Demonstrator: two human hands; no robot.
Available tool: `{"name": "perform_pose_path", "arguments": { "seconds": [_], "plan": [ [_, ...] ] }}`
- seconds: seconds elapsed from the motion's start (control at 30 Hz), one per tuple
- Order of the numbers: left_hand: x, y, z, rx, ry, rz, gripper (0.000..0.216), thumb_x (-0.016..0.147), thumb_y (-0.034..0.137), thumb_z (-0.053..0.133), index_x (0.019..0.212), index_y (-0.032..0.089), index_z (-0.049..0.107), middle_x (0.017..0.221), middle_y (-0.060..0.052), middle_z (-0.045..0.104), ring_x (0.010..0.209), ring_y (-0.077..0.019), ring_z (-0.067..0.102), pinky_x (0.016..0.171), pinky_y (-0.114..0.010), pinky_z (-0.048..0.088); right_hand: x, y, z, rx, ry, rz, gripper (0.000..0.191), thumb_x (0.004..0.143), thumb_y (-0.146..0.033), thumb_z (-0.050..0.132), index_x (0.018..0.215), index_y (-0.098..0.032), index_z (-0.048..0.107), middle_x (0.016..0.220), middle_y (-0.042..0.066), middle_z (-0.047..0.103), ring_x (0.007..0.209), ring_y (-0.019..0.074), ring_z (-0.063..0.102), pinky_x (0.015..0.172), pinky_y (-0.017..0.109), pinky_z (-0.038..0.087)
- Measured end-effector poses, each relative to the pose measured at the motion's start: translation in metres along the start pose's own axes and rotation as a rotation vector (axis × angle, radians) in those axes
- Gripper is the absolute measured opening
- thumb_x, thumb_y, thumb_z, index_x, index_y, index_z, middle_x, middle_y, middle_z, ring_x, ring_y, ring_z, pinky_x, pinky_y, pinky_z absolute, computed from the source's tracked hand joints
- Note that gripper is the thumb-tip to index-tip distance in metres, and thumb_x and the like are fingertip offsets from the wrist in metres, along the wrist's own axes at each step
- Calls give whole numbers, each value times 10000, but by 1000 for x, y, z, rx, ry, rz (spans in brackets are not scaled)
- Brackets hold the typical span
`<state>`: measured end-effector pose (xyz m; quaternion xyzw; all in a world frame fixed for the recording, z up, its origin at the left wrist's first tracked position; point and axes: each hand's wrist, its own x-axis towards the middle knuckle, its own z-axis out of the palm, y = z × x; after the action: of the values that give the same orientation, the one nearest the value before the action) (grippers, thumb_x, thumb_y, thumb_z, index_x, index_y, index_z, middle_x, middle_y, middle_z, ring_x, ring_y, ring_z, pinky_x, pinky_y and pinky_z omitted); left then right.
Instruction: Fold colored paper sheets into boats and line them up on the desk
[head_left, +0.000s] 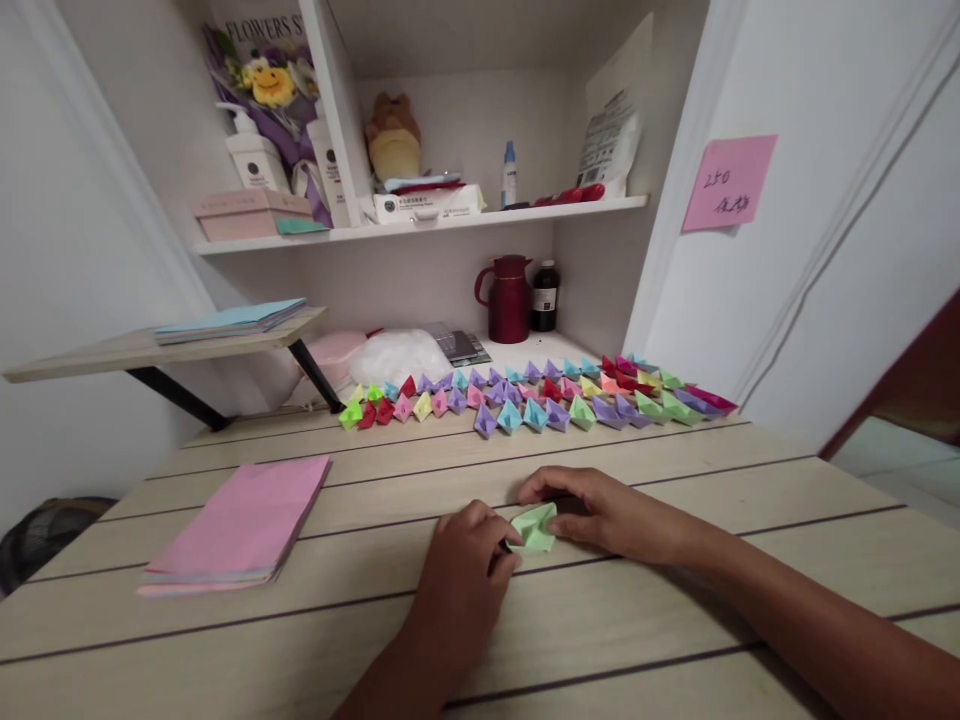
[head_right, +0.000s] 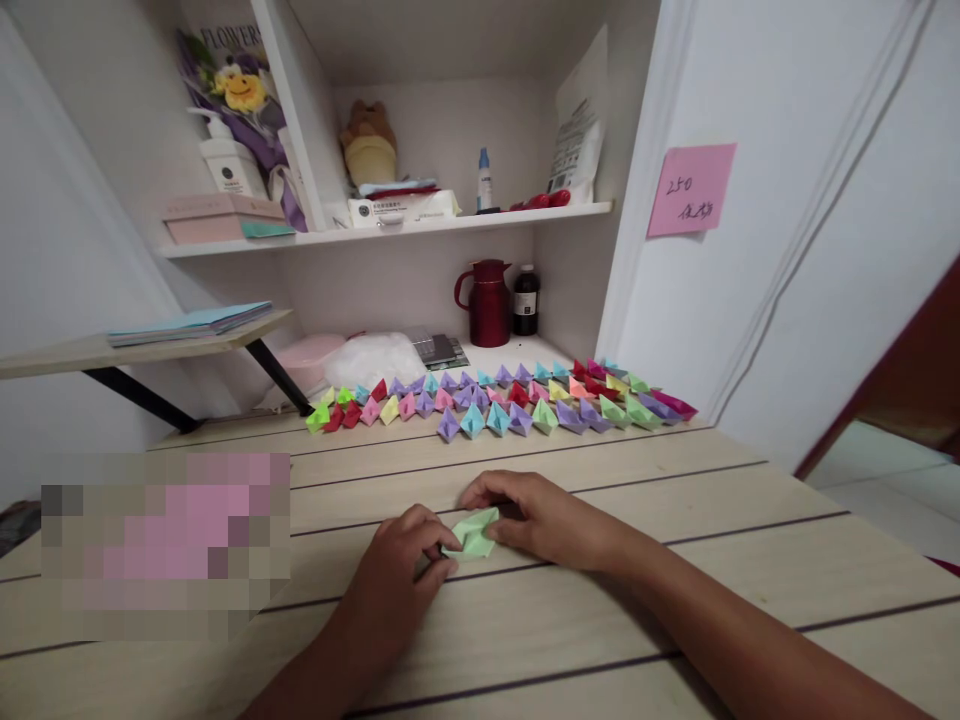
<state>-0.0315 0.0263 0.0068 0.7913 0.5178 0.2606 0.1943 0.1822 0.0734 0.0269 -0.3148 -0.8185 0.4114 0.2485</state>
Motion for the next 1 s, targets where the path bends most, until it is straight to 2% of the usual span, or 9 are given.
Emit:
{"name": "perform_pose_path", "arguments": {
  "seconds": [0.13, 0.27, 0.43, 0.53, 0.77, 1.0],
  "plan": [
    [-2, 1, -2, 43, 5, 24, 159, 793, 124, 611, 882, 242, 671, 932, 2, 645, 899, -181, 559, 844, -337, 379, -1, 3, -4, 19, -8, 7, 308, 811, -154, 585, 1116, -198, 591, 1114, 52, 646, 1024, 201, 598, 909, 341, 468],
    [-4, 4, -3, 76, -4, 45, 161, 802, 122, 614, 895, 240, 672, 932, -2, 647, 890, -179, 552, 834, -330, 390, -1, 10, -8, -14, 26, 29, 225, 844, -192, 570, 1065, -184, 608, 1042, 51, 661, 955, 190, 618, 863, 334, 489],
    [-3, 5, -2, 107, -24, 59, 145, 807, 134, 632, 901, 239, 667, 933, 2, 643, 890, -175, 550, 836, -326, 392, -2, 6, -9, -138, -8, -67, 388, 790, -54, 543, 1136, -220, 602, 1130, 50, 632, 1053, 190, 582, 920, 332, 459],
    [-3, 3, -2, 113, -25, 60, 147, 810, 133, 632, 903, 242, 666, 937, 5, 642, 896, -173, 550, 839, -324, 390, -2, 1, -8, -214, -38, -131, 403, 780, -18, 535, 1113, -230, 619, 1192, 55, 596, 1153, 190, 531, 983, 342, 416],
    [-3, 7, -5, 164, -94, 71, 149, 819, 138, 624, 924, 237, 665, 948, -2, 637, 916, -177, 545, 845, -331, 382, -1, 2, -1, -356, 3, -138, 164, 817, -108, 612, 933, -211, 663, 1072, 56, 660, 1017, 186, 596, 911, 324, 442],
    [-2, 10, -5, 228, -126, 71, 112, 846, 142, 576, 864, 222, 651, 935, -9, 635, 892, -180, 544, 830, -342, 382, 1, 7, 0, -297, 55, -83, 86, 801, -153, 649, 875, -196, 638, 996, 46, 678, 913, 176, 611, 815, 281, 463]
  ]
}}
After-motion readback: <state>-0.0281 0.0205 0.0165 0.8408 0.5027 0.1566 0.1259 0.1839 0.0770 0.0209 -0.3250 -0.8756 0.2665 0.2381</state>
